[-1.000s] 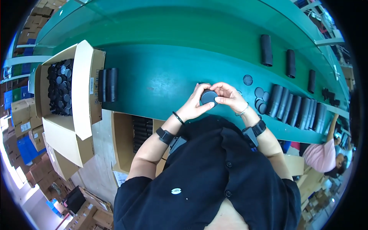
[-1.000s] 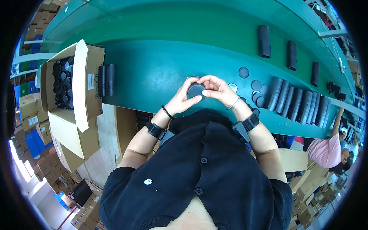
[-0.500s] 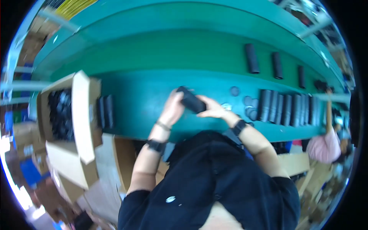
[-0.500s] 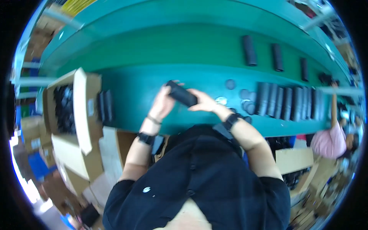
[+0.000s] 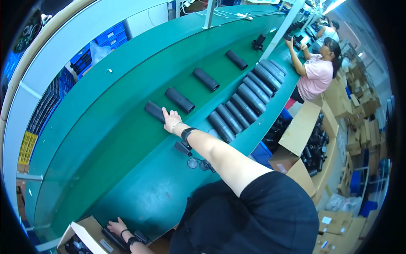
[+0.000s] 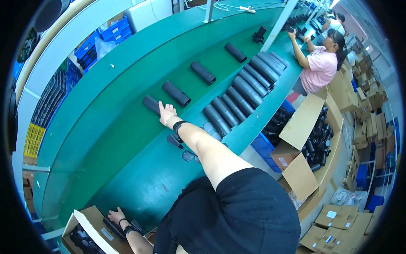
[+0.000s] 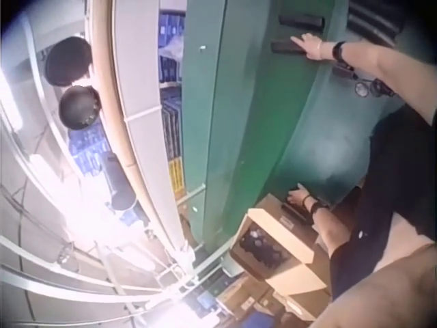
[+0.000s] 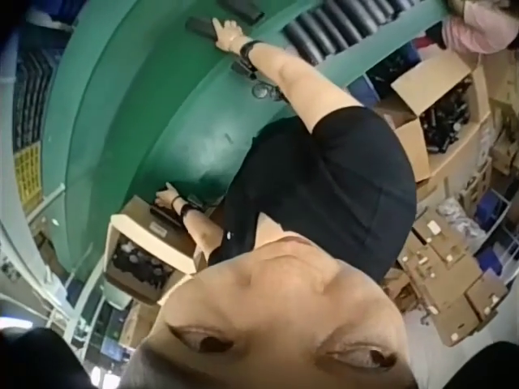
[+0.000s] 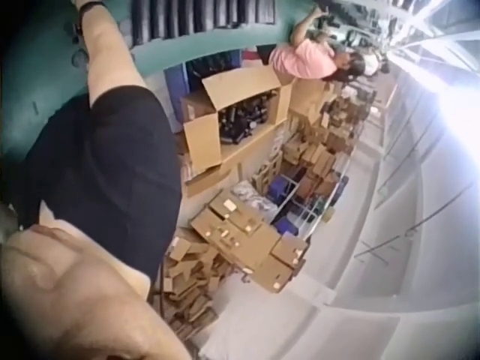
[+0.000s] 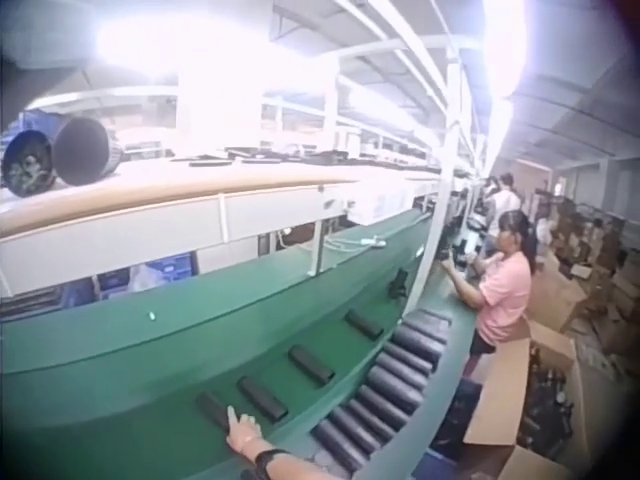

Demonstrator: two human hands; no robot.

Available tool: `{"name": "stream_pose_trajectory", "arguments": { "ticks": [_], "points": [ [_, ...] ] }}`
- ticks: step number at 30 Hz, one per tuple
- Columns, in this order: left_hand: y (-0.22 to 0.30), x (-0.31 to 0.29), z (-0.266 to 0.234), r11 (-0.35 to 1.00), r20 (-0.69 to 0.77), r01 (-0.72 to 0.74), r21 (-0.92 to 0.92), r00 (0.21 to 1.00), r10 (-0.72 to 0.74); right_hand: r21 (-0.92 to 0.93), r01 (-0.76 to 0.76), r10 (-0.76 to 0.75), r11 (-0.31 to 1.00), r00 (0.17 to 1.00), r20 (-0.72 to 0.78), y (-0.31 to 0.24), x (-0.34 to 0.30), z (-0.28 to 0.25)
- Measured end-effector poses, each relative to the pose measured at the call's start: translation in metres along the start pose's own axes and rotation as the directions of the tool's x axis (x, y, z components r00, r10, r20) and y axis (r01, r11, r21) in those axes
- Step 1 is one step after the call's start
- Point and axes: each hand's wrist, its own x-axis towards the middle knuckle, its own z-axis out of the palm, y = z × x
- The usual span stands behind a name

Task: The person caps black cylinders by hand, placing a cap on each end of a cylinder, and then packs the capped cylinders into a cardboard box.

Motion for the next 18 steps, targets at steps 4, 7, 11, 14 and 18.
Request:
{"name": "stream_pose_trajectory", "arguments": {
  "ticks": [4, 7, 11, 14, 18],
  "points": [
    [0.014, -0.017, -0.018, 0.965, -0.067, 0.159, 0.210, 0.987, -0.148, -0.213, 0.297, -0.350, 0.931, 0.892, -0.285, -0.013, -0.031, -0.009],
    [0.004, -0.013, -0.020, 0.949, -0.152, 0.256, 0.186, 0.961, -0.230, -0.103, 0.463, -0.473, 0.880, 0.838, -0.272, -0.017, -0.064, -0.011],
    [-0.011, -0.009, -0.013, 0.966, -0.204, 0.134, 0.220, 0.975, -0.089, 0.095, 0.511, -0.502, 0.854, 0.858, -0.105, -0.019, -0.107, 0.004],
    [-0.007, -0.015, -0.022, 0.972, -0.193, 0.166, 0.167, 0.972, -0.133, 0.208, 0.527, -0.532, 0.824, 0.846, -0.037, -0.018, -0.133, 0.016],
    [-0.029, -0.001, -0.012, 0.963, -0.101, 0.234, 0.133, 0.970, -0.222, 0.361, 0.498, -0.543, 0.788, 0.839, 0.029, -0.009, -0.160, 0.033]
  ]
}}
